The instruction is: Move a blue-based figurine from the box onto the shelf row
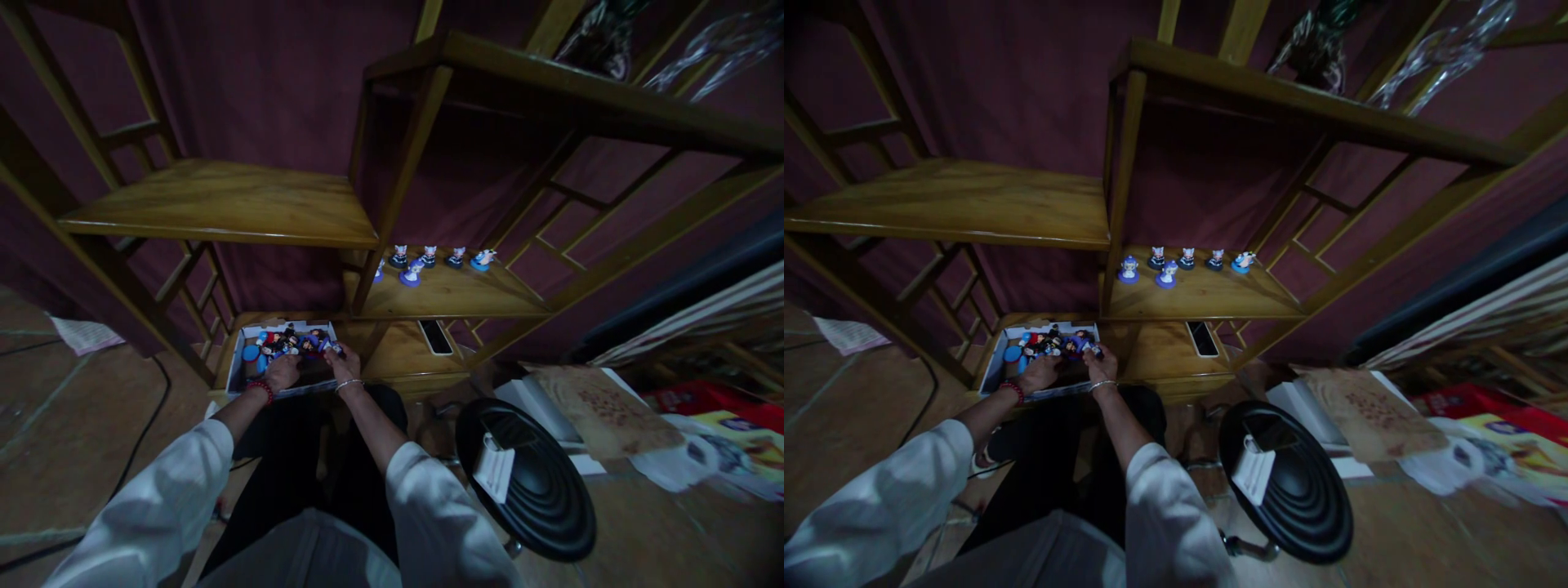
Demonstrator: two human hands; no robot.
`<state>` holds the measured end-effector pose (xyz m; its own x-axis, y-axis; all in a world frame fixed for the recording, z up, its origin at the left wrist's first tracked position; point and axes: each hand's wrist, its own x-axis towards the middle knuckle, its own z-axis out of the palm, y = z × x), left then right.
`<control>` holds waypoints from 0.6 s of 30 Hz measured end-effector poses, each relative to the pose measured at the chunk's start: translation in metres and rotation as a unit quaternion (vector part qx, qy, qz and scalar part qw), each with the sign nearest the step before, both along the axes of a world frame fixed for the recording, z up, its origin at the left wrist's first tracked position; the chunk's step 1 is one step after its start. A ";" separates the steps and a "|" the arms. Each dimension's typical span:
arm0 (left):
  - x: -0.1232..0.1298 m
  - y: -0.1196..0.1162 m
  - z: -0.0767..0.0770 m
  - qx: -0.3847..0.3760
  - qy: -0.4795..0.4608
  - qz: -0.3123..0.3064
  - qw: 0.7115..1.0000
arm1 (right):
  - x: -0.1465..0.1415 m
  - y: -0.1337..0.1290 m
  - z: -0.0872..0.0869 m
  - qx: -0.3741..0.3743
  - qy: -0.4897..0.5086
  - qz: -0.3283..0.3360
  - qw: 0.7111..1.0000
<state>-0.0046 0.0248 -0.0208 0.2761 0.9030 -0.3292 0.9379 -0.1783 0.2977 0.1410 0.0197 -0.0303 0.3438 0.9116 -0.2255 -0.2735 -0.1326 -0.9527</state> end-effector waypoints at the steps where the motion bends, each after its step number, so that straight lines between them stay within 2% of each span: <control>1: -0.001 0.000 -0.001 0.006 -0.010 0.007 1.000 | 0.000 0.001 -0.001 -0.002 -0.006 0.005 1.000; 4: -0.002 0.001 0.000 0.013 -0.039 0.012 0.999 | -0.001 0.002 -0.003 -0.001 -0.025 0.024 0.999; 9: -0.001 -0.001 -0.003 -0.039 -0.103 -0.049 0.993 | -0.002 0.002 -0.004 0.007 -0.052 0.038 0.998; 18: 0.001 0.002 -0.002 -0.070 -0.144 -0.021 0.987 | -0.002 0.005 -0.005 -0.023 -0.080 0.042 0.996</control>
<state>-0.0033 0.0264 -0.0223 0.4124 0.8405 -0.3513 0.8032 -0.1535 0.5756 0.1390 0.0250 -0.0350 0.3017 0.9287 -0.2157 -0.1058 -0.1922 -0.9756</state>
